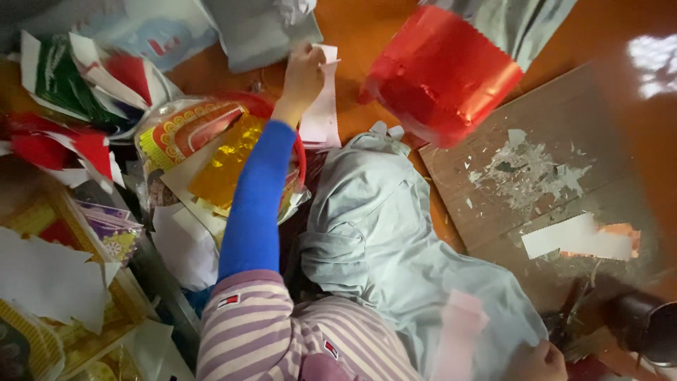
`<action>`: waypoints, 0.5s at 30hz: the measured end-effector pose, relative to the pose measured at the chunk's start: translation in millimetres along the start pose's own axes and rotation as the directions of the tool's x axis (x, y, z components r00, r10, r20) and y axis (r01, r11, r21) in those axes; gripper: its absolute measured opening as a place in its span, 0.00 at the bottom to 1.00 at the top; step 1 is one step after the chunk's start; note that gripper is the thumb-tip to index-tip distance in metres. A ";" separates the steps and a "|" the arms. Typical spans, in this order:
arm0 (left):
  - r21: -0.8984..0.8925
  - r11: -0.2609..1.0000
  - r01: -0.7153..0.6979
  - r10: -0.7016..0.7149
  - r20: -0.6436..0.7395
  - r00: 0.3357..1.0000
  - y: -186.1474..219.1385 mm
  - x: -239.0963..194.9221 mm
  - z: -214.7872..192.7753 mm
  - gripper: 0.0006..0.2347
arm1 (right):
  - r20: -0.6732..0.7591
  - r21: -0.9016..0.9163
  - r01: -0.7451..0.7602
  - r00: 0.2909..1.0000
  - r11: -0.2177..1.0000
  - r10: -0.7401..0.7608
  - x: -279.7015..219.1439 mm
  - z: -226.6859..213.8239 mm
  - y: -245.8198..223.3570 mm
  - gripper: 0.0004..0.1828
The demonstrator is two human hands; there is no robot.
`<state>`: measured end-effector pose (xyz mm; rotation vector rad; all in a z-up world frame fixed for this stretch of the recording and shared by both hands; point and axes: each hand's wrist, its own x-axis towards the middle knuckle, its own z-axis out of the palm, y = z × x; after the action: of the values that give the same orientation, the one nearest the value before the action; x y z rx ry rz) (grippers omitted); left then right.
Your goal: Cutting paper and attaching colored foil to a traditional paper structure or effigy.
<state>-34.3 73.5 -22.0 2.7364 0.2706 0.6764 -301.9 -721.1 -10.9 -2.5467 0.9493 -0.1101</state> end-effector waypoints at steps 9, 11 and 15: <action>-0.302 0.868 -0.393 0.281 -0.354 0.892 173.0 -75.6 -178.8 0.05 | 0.396 0.679 -0.114 0.889 0.725 -0.231 -18.3 41.0 -116.1 0.15; -0.562 0.714 -0.416 0.355 -0.221 0.908 228.4 -94.9 -202.0 0.05 | 0.507 0.634 0.135 0.671 0.761 -0.541 -65.0 21.8 -195.4 0.20; -0.861 0.457 -0.223 0.466 0.019 0.884 309.3 -120.2 -197.6 0.05 | 0.258 0.789 0.465 0.345 0.403 -0.902 -132.8 -33.6 -318.5 0.41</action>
<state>-200.5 -196.6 198.5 1.8480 -0.5865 0.3661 -216.9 -431.5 159.6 -1.8927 -0.5669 0.2218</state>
